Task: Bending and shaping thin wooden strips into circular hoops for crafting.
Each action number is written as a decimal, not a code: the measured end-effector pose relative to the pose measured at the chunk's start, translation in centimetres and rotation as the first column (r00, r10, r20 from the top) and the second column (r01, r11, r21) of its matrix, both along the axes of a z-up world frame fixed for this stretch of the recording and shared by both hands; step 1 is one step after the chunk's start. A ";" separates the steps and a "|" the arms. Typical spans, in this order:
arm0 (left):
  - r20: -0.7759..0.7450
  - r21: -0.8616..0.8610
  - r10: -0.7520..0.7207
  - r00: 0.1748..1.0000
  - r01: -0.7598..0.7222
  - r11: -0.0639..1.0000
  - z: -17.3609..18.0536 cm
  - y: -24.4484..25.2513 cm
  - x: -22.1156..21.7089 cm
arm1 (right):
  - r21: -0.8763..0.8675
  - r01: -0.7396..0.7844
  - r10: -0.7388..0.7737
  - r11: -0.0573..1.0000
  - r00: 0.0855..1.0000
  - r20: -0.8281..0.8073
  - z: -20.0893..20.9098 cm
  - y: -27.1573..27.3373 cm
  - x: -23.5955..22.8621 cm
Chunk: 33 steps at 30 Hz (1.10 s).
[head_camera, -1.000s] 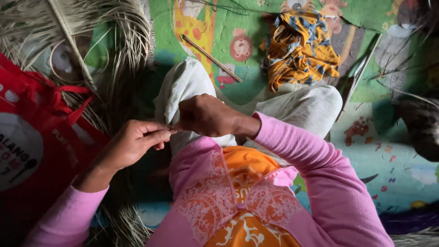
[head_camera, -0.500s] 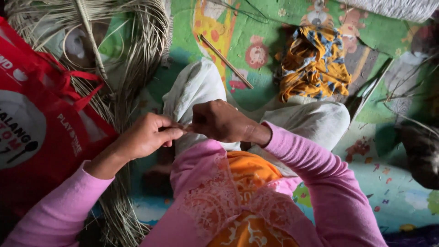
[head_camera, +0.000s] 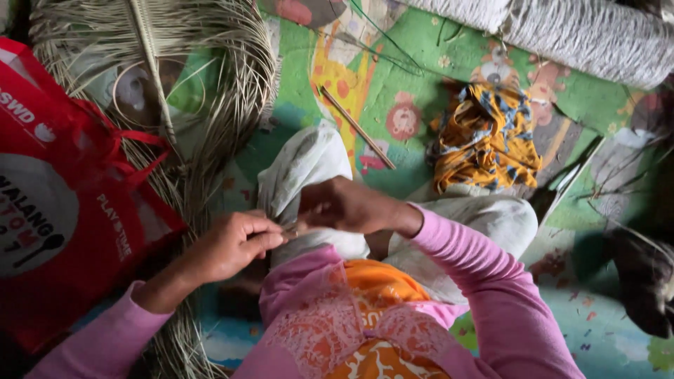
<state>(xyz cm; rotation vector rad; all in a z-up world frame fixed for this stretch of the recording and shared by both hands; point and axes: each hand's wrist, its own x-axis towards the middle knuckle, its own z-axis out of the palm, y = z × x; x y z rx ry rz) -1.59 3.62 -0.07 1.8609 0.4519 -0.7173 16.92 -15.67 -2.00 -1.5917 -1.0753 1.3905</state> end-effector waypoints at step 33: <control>-0.146 -0.210 0.234 0.961 -0.261 0.942 -0.9 3.8 1.8 | -0.042 -0.078 0.075 0.996 0.499 0.863 -40.8 28.3 29.9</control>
